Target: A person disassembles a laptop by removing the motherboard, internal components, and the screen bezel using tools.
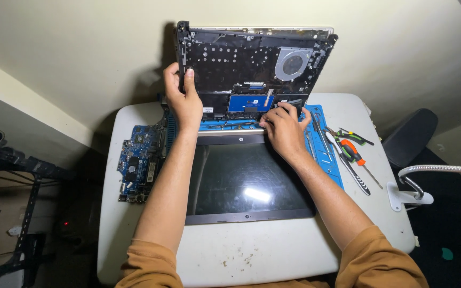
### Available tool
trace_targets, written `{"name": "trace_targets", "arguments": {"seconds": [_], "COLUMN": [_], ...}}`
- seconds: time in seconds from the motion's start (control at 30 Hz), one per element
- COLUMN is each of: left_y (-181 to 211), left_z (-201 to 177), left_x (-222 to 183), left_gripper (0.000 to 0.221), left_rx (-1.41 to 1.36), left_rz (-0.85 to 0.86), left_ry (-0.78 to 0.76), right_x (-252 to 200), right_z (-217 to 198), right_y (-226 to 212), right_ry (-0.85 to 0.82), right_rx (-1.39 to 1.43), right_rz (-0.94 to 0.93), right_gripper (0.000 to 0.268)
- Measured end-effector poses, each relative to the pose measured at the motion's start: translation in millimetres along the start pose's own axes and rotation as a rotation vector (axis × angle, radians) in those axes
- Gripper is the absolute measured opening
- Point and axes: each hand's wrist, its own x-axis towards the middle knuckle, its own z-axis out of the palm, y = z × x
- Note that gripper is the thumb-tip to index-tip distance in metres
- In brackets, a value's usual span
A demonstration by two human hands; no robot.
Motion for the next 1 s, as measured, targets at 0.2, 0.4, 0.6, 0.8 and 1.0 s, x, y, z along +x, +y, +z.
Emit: {"name": "trace_targets", "arguments": {"seconds": [0.2, 0.4, 0.6, 0.8, 1.0], "left_y": [-14, -30, -38, -45, -41], "left_z": [1, -9, -13, -17, -29], "left_x": [-2, -6, -11, -9, -8], "left_gripper": [0.017, 0.021, 0.023, 0.025, 0.029], "left_rx": [0.027, 0.133, 0.149, 0.117, 0.145], "left_rz": [0.007, 0.114, 0.117, 0.046, 0.013], "left_ry": [0.022, 0.051, 0.066, 0.018, -0.041], "right_x": [2, 6, 11, 14, 10], "right_z": [-6, -12, -16, -14, -15], "right_y": [-1, -7, -8, -8, -9], "right_ry": [-0.014, -0.063, -0.084, -0.046, -0.058], "right_rx": [0.015, 0.018, 0.000, -0.013, -0.007], "right_rz": [0.001, 0.050, 0.041, 0.050, 0.037], "right_gripper": [0.005, 0.004, 0.007, 0.008, 0.011]}}
